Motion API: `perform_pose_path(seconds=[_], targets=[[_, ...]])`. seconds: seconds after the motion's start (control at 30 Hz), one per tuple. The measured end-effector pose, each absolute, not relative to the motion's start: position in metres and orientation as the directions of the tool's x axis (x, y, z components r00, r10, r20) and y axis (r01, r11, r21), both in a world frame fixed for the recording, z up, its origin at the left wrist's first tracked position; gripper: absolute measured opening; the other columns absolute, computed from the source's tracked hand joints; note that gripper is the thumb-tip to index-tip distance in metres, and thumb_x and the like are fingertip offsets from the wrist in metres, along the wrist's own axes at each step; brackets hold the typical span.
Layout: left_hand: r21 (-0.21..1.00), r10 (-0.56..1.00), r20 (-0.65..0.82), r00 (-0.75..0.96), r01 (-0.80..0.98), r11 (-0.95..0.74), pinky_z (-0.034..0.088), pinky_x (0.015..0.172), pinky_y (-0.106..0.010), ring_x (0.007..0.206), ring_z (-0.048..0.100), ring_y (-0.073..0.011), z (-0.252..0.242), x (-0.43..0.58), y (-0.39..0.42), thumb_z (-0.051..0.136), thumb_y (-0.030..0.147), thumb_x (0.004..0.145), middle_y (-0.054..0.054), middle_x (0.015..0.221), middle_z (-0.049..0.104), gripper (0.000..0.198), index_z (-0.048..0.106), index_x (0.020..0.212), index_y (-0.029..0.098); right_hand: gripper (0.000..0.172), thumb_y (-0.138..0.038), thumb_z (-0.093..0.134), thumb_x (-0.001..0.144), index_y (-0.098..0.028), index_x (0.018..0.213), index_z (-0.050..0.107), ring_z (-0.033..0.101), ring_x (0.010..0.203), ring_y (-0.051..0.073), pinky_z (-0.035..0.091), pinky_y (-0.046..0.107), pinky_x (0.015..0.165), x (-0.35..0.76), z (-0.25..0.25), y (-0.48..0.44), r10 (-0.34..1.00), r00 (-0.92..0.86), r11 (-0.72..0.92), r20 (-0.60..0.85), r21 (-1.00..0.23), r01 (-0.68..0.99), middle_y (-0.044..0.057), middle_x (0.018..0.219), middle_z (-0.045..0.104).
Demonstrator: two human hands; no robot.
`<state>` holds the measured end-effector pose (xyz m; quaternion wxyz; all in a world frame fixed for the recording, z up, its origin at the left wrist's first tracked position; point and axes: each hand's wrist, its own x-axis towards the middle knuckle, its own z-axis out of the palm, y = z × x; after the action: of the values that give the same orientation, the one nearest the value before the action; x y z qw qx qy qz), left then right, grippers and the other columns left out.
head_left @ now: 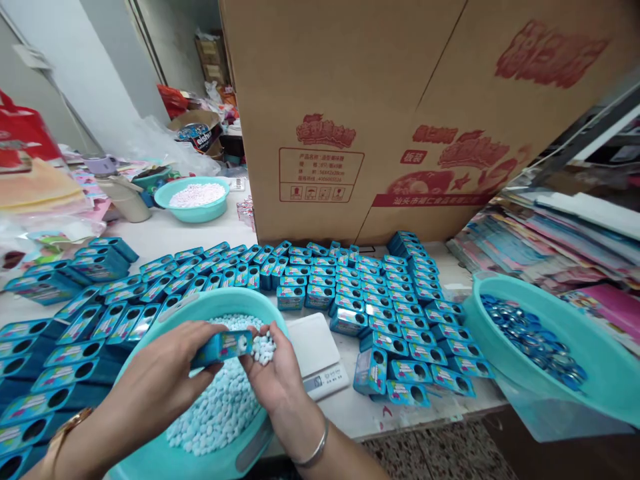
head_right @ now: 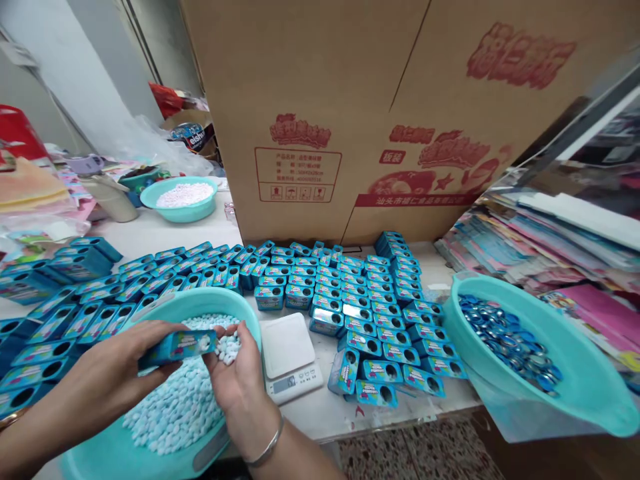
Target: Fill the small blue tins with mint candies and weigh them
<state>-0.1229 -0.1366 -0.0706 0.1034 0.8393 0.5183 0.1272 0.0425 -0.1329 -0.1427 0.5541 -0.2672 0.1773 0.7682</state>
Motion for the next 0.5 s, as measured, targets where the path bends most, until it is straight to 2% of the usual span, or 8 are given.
perform_pose_path(seconds=[0.17, 0.27, 0.37, 0.43, 0.5], targets=[[0.607, 0.953, 0.207, 0.220, 0.735, -0.302, 0.052, 0.079, -0.032, 0.092, 0.066, -0.0228, -0.061, -0.087, -0.126, 0.066, 0.046, 0.076, -0.001, 0.104, 0.069, 0.043, 0.054, 0.112, 0.026, 0.015, -0.030, 0.056, 0.086, -0.018, 0.077, 0.055, 0.059, 0.062, 0.010, 0.052, 0.023, 0.057, 0.109, -0.120, -0.126, 0.822, -0.208, -0.268, -0.531, -0.037, -0.963, 0.001, 0.071, 0.062], [0.719, 0.960, 0.164, 0.228, 0.638, -0.275, 0.052, 0.074, -0.031, 0.084, 0.066, -0.0207, -0.065, -0.046, -0.117, 0.067, 0.043, 0.075, -0.001, 0.097, 0.069, 0.041, 0.054, 0.107, 0.022, 0.013, -0.028, 0.055, 0.086, -0.019, 0.077, 0.054, 0.049, 0.053, 0.006, 0.047, 0.018, 0.051, 0.160, -0.115, -0.129, 0.907, -0.063, -0.118, -0.416, -0.107, -0.987, -0.003, 0.070, 0.057], [0.742, 0.941, 0.121, 0.317, 0.600, -0.298, 0.052, 0.075, -0.033, 0.084, 0.065, -0.0206, -0.088, -0.007, -0.106, 0.067, 0.041, 0.074, -0.002, 0.096, 0.068, 0.042, 0.054, 0.107, 0.020, 0.010, -0.024, 0.055, 0.085, -0.020, 0.077, 0.052, 0.045, 0.051, 0.006, 0.044, 0.018, 0.049, 0.204, -0.118, -0.137, 0.930, 0.104, 0.043, -0.352, -0.177, -0.983, -0.005, 0.068, 0.052], [0.700, 0.916, 0.131, 0.378, 0.619, -0.356, 0.049, 0.086, -0.039, 0.091, 0.064, -0.0226, -0.113, 0.012, -0.099, 0.066, 0.042, 0.075, -0.004, 0.101, 0.067, 0.041, 0.054, 0.107, 0.019, 0.009, -0.022, 0.055, 0.084, -0.020, 0.076, 0.050, 0.044, 0.051, 0.006, 0.043, 0.019, 0.048, 0.224, -0.125, -0.143, 0.915, 0.175, 0.112, -0.364, -0.188, -0.976, -0.006, 0.067, 0.050], [0.623, 0.892, 0.143, 0.430, 0.661, -0.419, 0.038, 0.102, -0.051, 0.097, 0.063, -0.0252, -0.139, 0.026, -0.093, 0.065, 0.042, 0.075, -0.006, 0.104, 0.067, 0.041, 0.055, 0.107, 0.019, 0.009, -0.021, 0.054, 0.084, -0.020, 0.076, 0.049, 0.044, 0.052, 0.006, 0.043, 0.019, 0.049, 0.238, -0.132, -0.149, 0.899, 0.210, 0.147, -0.385, -0.188, -0.971, -0.006, 0.066, 0.049]])
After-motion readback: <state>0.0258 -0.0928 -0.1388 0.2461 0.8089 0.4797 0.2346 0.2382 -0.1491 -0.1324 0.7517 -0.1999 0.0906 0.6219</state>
